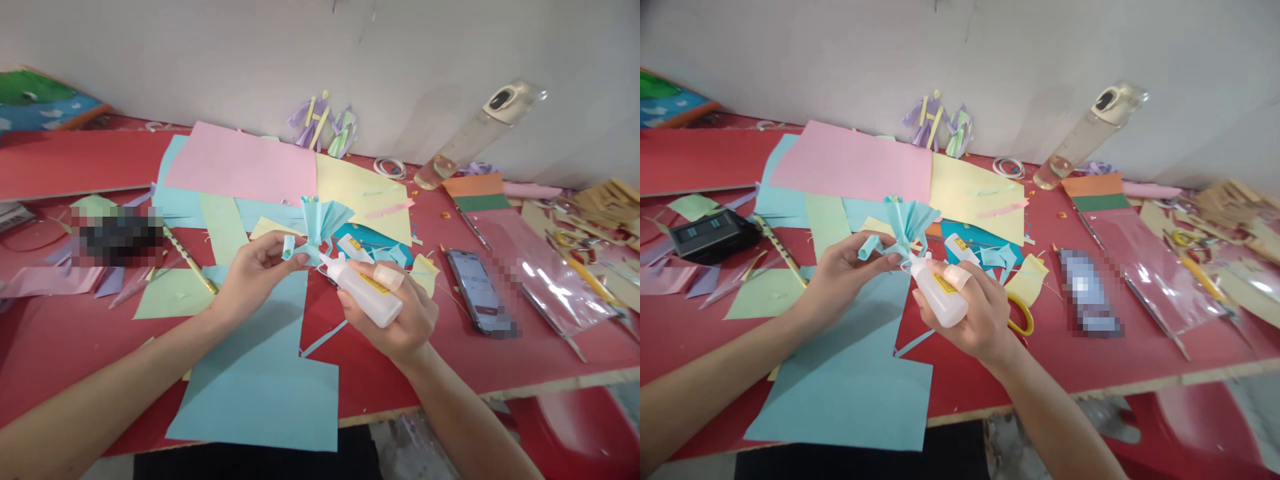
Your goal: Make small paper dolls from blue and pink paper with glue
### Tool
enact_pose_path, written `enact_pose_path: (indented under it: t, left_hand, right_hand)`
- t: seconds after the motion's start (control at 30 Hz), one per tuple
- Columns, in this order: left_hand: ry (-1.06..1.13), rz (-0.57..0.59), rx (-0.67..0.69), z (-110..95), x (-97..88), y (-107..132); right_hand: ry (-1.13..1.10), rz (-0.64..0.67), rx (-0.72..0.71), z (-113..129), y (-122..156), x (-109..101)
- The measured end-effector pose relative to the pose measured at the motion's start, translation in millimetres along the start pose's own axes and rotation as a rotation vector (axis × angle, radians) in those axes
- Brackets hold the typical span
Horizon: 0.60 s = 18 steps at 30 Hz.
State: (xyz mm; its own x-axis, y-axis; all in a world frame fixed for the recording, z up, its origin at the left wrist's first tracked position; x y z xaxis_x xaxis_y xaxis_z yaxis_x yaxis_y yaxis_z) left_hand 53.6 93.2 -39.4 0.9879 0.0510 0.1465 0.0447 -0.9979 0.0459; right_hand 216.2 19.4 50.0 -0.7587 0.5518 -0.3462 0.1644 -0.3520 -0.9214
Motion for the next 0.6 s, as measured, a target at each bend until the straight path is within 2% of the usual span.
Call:
enact_pose_path:
  t: [0.17,0.33,0.6]
  left_hand:
    - [0.028,0.047,0.030,-1.1,4.2,0.7]
    - [0.046,0.038,0.038,-2.8,2.9,0.8]
    - [-0.122,0.038,0.129,-9.1,3.8,1.2]
  right_hand:
    - [-0.007,0.000,0.022,-1.0,-0.4,-0.5]
    - [0.014,0.008,-0.002,-0.2,0.0,-0.3]
    - [0.026,0.010,-0.012,0.0,0.0,-0.5]
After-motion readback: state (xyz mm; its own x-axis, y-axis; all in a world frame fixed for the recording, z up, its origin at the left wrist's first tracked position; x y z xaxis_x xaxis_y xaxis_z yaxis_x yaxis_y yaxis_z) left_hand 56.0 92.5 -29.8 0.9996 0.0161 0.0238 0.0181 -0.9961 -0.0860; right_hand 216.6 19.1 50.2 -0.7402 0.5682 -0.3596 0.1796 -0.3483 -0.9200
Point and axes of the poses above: each hand's wrist, its own y-axis away from the middle knuckle, its own x-axis out of the palm, z = x × y, the point moved 9 cm from there along -y, towards the middle knuckle, and after that the axes turned 10 degrees about -z, right-handed, at the moved point
